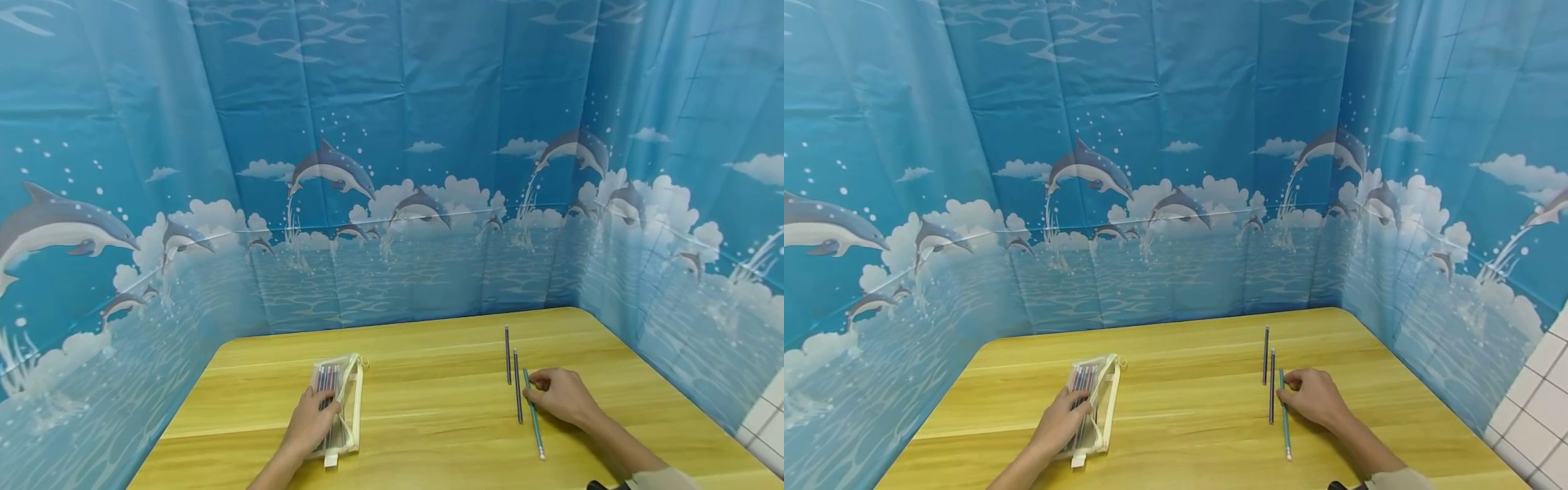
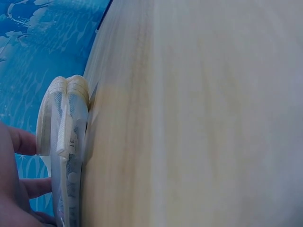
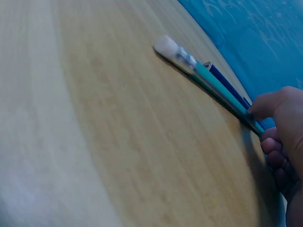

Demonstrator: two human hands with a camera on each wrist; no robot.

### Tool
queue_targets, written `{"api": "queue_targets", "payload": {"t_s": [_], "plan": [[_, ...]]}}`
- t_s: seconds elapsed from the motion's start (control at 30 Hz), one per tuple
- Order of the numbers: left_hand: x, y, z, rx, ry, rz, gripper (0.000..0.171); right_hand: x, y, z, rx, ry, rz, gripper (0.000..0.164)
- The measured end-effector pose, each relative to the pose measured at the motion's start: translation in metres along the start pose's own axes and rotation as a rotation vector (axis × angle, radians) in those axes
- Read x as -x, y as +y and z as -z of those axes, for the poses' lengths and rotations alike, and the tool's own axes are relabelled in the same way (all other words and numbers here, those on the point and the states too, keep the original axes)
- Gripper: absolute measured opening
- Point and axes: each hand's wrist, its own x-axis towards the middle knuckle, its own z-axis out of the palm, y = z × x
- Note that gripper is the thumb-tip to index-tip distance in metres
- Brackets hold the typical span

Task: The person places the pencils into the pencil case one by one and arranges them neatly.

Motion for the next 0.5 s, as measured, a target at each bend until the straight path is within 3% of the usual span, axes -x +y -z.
{"api": "queue_targets", "payload": {"t_s": [0.23, 0.5], "plan": [[0.0007, 0.0006, 0.0010, 0.004, -0.003, 0.007, 0.053, 0.0005, 0.0039, 0.0023, 0.047, 0.020, -0.063, 0.016], [0.0000, 0.0001, 0.0002, 0.010, -0.002, 0.006, 0.052, 0.0016, 0.0071, 0.0070, 0.005, 0.020, -0.125, 0.017]]}}
